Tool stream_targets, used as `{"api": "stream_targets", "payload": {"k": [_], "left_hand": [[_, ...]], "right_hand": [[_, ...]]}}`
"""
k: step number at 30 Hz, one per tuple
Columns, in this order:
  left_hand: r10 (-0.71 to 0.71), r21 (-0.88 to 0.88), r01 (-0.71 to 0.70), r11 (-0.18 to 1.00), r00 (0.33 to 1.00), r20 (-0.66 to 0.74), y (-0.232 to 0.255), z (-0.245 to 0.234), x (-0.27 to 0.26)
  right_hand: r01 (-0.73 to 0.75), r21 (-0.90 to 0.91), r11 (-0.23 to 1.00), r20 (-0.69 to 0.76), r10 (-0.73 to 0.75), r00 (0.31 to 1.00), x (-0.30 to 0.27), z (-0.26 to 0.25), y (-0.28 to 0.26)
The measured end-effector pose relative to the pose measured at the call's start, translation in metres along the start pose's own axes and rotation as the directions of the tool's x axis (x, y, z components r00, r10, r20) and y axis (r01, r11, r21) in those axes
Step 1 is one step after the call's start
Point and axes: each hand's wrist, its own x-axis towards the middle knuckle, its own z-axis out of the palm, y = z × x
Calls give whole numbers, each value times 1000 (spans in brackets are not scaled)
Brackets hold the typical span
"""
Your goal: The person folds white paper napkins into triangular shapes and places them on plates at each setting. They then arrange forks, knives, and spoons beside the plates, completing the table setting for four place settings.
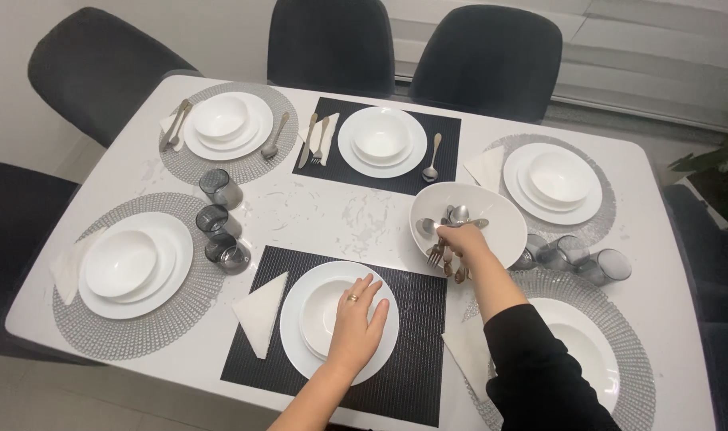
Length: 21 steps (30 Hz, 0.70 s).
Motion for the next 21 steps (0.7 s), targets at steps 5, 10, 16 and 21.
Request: {"api": "stream_targets", "payload": {"k": [5,10,16,21], "left_hand": [[-190,-238,225,945,969,159,33,-8,24],[-239,-376,360,854,913,331,51,6,38],[-211,-547,485,682,847,488,46,23,33],[-186,-508,471,721,838,514,28,33,33]], "right_hand": [[84,202,976,-20,-82,996,-29,3,19],[180,189,965,-62,-171,983,-59,21,39],[333,69,940,-209,-313,927,-87,44,50],[282,170,944,-167,-255,952,-96,54,60]]}}
